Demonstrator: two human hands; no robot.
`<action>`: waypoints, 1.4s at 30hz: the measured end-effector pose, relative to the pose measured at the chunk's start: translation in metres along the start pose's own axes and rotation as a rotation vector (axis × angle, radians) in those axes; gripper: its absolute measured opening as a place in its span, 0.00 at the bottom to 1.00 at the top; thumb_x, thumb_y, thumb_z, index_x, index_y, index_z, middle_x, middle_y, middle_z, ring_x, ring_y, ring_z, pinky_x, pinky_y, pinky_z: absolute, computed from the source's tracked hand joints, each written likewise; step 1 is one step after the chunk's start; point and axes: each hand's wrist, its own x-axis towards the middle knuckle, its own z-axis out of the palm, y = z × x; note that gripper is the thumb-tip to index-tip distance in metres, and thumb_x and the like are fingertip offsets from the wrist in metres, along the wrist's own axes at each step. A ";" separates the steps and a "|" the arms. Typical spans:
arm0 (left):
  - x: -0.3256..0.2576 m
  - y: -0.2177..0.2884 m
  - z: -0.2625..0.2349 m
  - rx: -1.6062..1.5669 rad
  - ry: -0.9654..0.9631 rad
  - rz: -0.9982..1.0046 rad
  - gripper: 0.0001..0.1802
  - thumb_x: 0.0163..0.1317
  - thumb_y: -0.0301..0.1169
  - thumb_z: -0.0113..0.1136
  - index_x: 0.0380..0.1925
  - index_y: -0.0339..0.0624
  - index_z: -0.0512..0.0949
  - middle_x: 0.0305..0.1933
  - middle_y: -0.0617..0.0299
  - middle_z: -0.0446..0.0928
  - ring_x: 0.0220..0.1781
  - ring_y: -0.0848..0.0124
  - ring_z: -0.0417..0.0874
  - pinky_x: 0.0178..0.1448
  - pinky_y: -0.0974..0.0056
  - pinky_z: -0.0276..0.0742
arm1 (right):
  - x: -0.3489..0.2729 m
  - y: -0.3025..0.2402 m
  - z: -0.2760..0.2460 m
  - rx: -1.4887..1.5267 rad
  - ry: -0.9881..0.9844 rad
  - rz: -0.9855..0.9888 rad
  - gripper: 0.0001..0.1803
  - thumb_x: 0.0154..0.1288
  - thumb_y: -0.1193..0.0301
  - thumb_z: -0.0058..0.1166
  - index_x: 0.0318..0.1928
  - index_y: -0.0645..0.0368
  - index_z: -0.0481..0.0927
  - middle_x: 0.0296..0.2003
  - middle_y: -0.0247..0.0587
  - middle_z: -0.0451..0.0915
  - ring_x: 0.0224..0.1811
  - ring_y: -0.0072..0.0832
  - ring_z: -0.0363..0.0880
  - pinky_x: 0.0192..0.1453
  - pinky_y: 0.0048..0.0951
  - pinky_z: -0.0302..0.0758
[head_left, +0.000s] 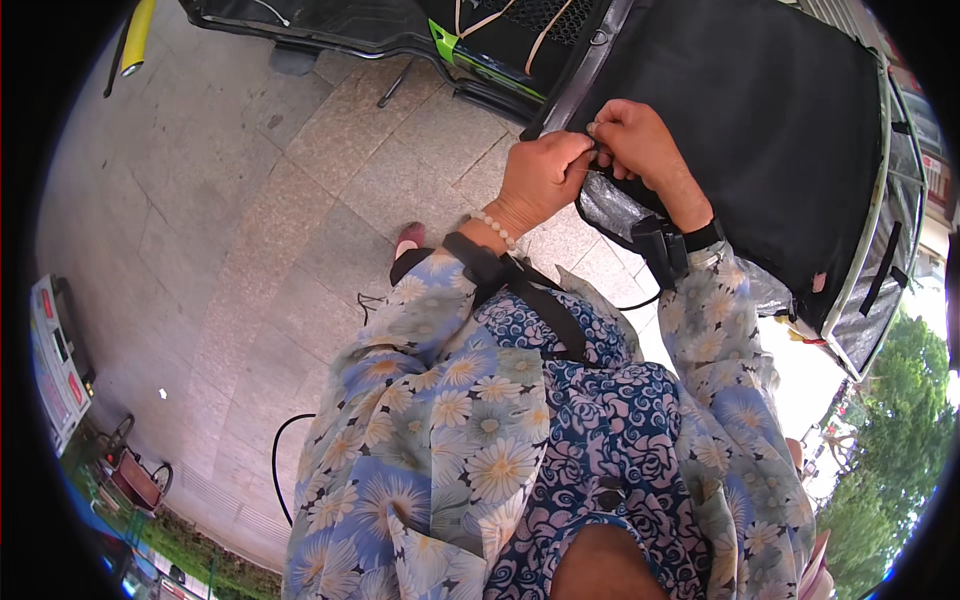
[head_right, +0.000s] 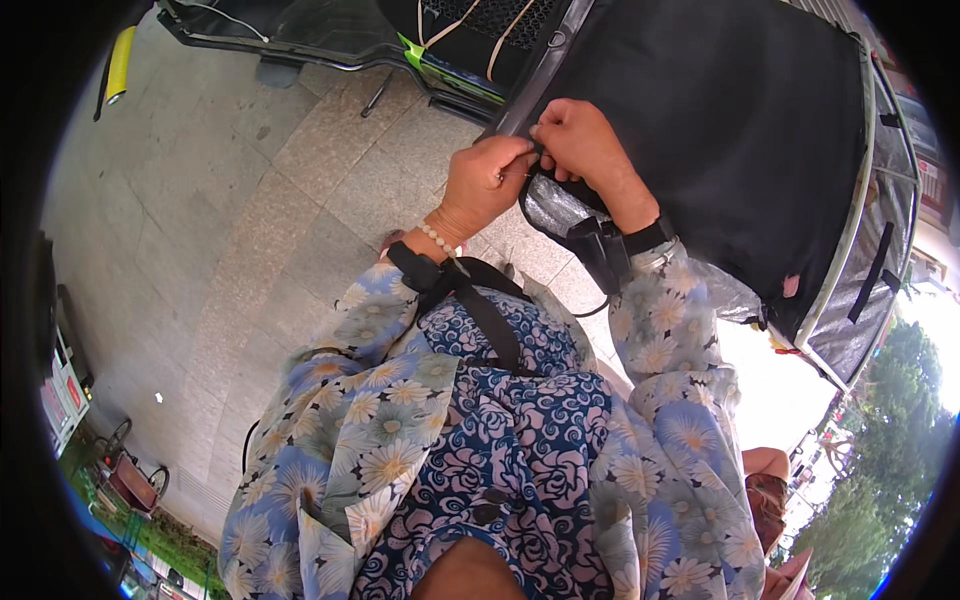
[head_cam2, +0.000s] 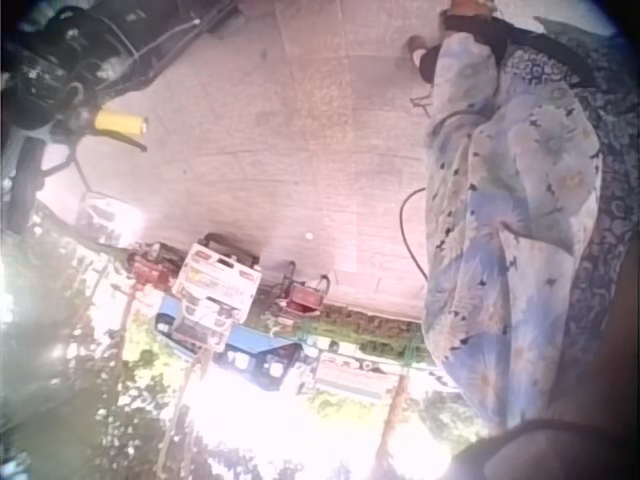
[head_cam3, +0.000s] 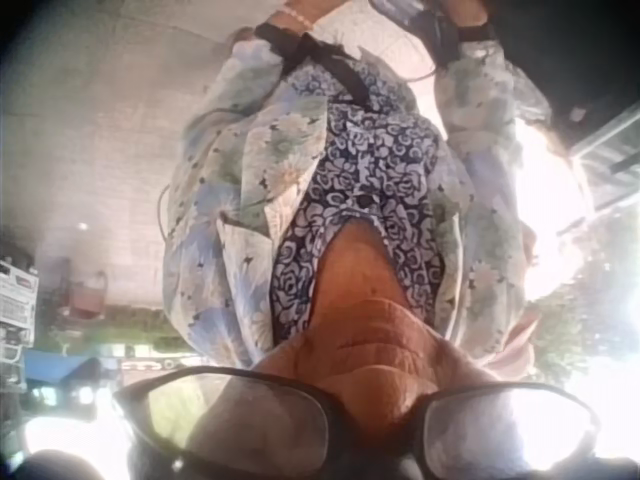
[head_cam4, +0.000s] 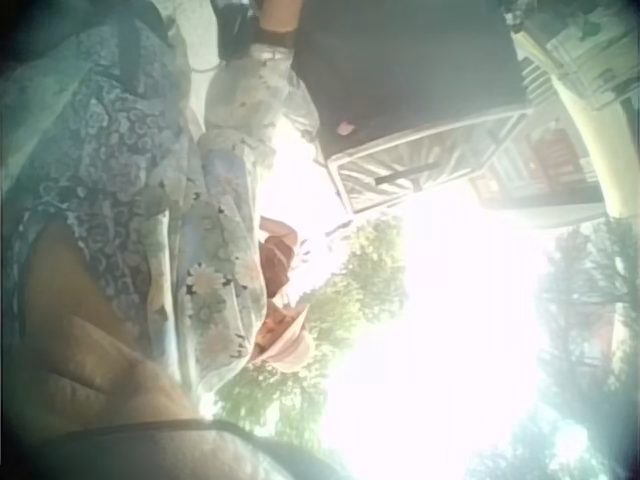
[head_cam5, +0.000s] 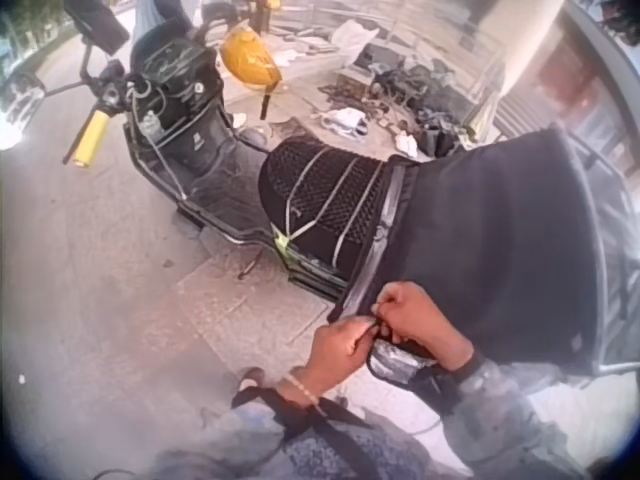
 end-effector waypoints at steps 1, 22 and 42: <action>0.002 0.003 -0.004 0.032 -0.037 0.029 0.08 0.49 0.21 0.58 0.32 0.41 0.77 0.26 0.56 0.77 0.26 0.60 0.78 0.27 0.65 0.73 | 0.001 -0.001 0.000 -0.005 -0.026 0.022 0.06 0.57 0.71 0.50 0.27 0.61 0.73 0.14 0.36 0.74 0.09 0.20 0.68 0.12 0.23 0.63; -0.005 0.002 -0.017 -1.141 -0.357 -1.205 0.03 0.59 0.27 0.55 0.31 0.40 0.76 0.15 0.71 0.64 0.10 0.82 0.55 0.15 0.73 0.49 | -0.027 0.029 -0.007 0.115 0.102 -0.209 0.15 0.53 0.78 0.50 0.44 0.61 0.71 0.34 0.38 0.76 0.20 0.16 0.73 0.21 0.17 0.70; -0.014 -0.005 0.003 -1.011 -0.427 -1.324 0.02 0.58 0.29 0.57 0.30 0.44 0.76 0.14 0.74 0.63 0.10 0.82 0.56 0.15 0.73 0.50 | -0.046 0.086 0.052 -0.059 0.501 -0.383 0.05 0.45 0.73 0.58 0.24 0.61 0.79 0.27 0.44 0.76 0.32 0.41 0.77 0.36 0.35 0.73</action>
